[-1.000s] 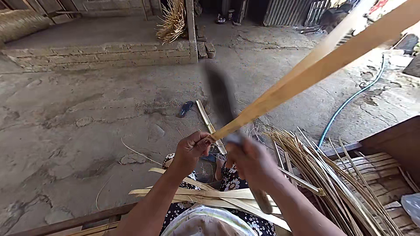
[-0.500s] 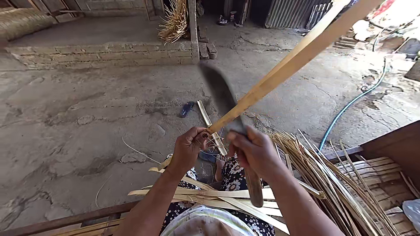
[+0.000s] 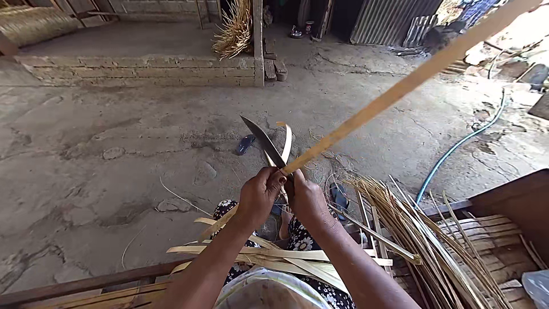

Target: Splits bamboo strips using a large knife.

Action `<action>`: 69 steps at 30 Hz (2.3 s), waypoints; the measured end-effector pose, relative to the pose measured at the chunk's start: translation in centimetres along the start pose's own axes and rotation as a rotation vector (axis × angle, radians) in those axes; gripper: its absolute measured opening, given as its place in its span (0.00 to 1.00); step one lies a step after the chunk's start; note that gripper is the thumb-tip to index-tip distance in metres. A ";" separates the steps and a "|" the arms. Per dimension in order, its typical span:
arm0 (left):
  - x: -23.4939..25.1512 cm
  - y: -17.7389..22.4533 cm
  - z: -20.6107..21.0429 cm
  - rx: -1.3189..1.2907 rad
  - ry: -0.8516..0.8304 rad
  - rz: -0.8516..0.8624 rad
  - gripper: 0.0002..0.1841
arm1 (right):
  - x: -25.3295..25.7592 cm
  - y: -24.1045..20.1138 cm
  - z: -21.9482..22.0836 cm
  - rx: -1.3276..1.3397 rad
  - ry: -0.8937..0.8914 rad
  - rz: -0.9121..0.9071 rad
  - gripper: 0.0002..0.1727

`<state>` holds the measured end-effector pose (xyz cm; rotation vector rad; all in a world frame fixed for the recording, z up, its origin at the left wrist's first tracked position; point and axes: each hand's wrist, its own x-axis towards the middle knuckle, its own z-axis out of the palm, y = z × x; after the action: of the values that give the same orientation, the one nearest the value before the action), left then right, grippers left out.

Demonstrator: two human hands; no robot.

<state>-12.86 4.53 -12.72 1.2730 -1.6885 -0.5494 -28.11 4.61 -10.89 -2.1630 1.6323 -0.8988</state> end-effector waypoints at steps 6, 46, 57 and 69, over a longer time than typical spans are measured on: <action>-0.6 -1.0 -2.1 -0.234 -0.019 0.045 0.21 | 0.8 -0.6 -4.4 1.215 -0.330 0.325 0.14; -8.0 -18.9 -19.6 -0.767 1.425 -0.468 0.30 | -5.3 11.3 1.0 0.889 -0.269 1.012 0.13; -10.1 -21.8 -24.5 -0.400 1.415 -0.387 0.25 | -11.2 13.7 -3.6 1.032 -0.038 0.977 0.16; -1.9 -13.1 -18.2 -0.129 0.287 -0.142 0.21 | -18.4 6.9 -4.1 0.949 -0.538 0.911 0.18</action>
<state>9.52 4.59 -15.13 1.3162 -1.3137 -0.5225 -38.93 20.21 -17.31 -0.7700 1.2707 -0.5283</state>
